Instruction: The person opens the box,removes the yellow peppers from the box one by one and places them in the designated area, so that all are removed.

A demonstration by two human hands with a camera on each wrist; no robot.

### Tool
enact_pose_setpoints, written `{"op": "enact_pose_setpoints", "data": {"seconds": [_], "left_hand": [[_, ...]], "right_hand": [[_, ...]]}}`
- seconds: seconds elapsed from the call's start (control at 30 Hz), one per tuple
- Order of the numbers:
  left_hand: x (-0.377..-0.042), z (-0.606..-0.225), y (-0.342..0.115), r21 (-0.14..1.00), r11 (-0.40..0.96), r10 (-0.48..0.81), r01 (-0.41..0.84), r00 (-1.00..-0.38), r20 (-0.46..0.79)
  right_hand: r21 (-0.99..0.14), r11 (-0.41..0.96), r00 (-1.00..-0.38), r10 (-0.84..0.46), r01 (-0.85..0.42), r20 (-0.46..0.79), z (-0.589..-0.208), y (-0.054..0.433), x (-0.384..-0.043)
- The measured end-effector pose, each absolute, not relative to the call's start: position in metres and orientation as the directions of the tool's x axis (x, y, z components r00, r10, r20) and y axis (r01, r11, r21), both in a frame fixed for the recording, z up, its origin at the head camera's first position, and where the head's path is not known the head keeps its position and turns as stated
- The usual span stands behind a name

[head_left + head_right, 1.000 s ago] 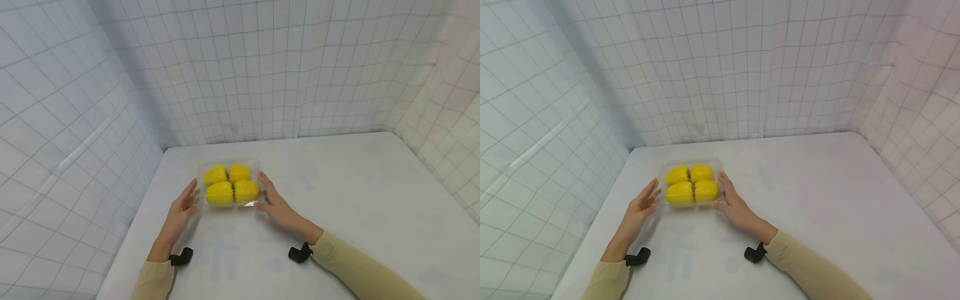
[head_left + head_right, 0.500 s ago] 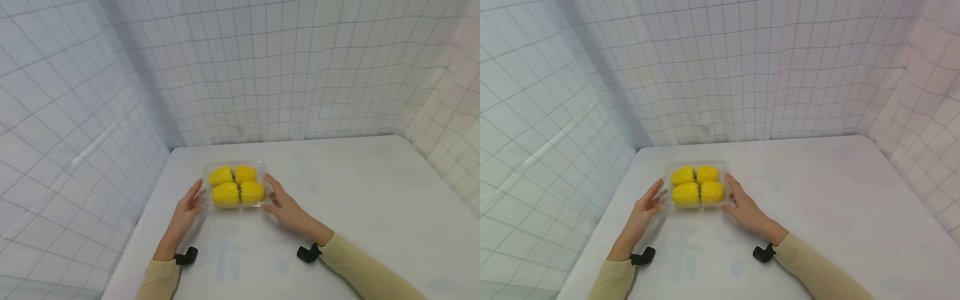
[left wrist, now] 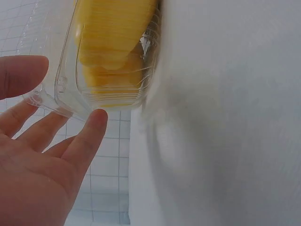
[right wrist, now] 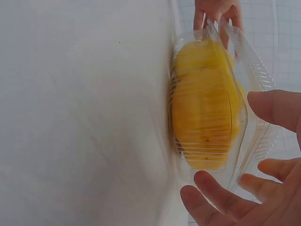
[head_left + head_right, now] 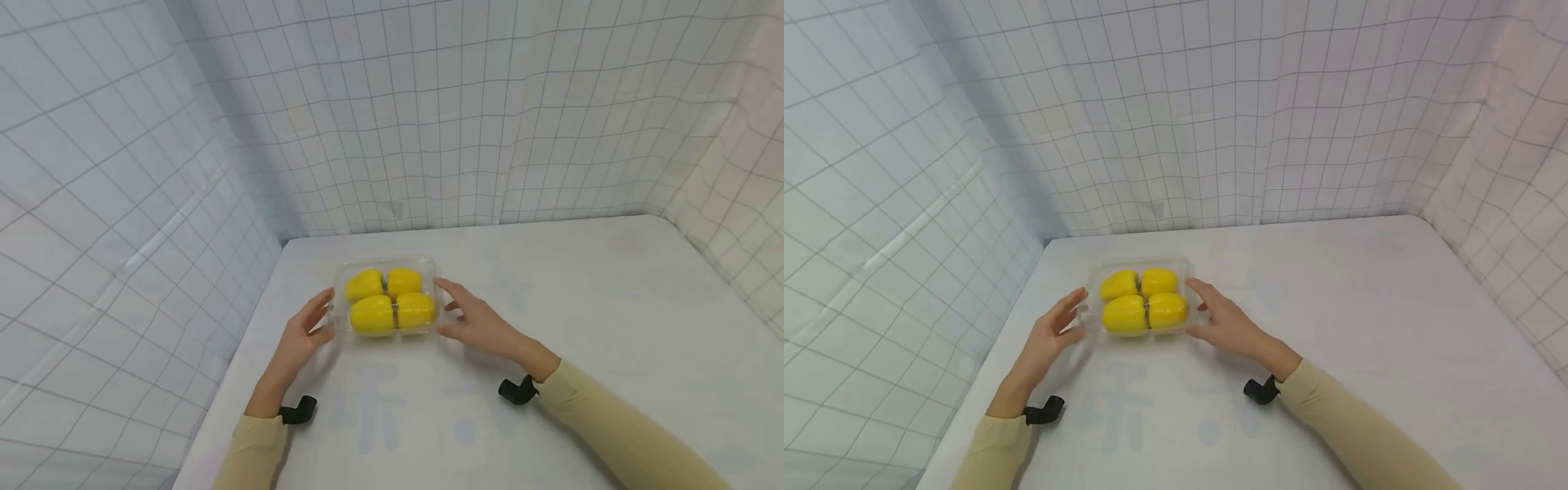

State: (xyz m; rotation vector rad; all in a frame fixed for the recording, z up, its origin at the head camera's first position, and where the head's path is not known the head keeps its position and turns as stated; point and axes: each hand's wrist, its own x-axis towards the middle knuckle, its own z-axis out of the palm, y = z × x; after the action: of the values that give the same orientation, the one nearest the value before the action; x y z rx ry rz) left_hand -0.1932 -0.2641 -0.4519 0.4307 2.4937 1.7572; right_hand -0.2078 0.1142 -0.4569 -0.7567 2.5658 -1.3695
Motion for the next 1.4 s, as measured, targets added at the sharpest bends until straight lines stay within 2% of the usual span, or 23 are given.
{"op": "enact_pose_setpoints", "data": {"seconds": [0.43,0.87,1.4], "left_hand": [[-0.198,-0.445,-0.265,0.929,0.279,0.276,0.242,-0.947,0.164],[-0.206,-0.441,-0.266,0.925,0.238,0.247,0.296,-0.94,0.237],[-0.225,-0.429,-0.261,0.924,0.196,0.192,0.329,-0.937,0.292]], "right_hand": [[-0.808,0.464,-0.866,-0.489,-0.362,0.106,-0.454,0.117,-0.213],[-0.809,0.4,-0.842,-0.501,-0.431,0.201,-0.449,0.118,-0.221],[-0.784,0.402,-0.846,-0.456,-0.472,0.276,-0.444,0.118,-0.236]]}}
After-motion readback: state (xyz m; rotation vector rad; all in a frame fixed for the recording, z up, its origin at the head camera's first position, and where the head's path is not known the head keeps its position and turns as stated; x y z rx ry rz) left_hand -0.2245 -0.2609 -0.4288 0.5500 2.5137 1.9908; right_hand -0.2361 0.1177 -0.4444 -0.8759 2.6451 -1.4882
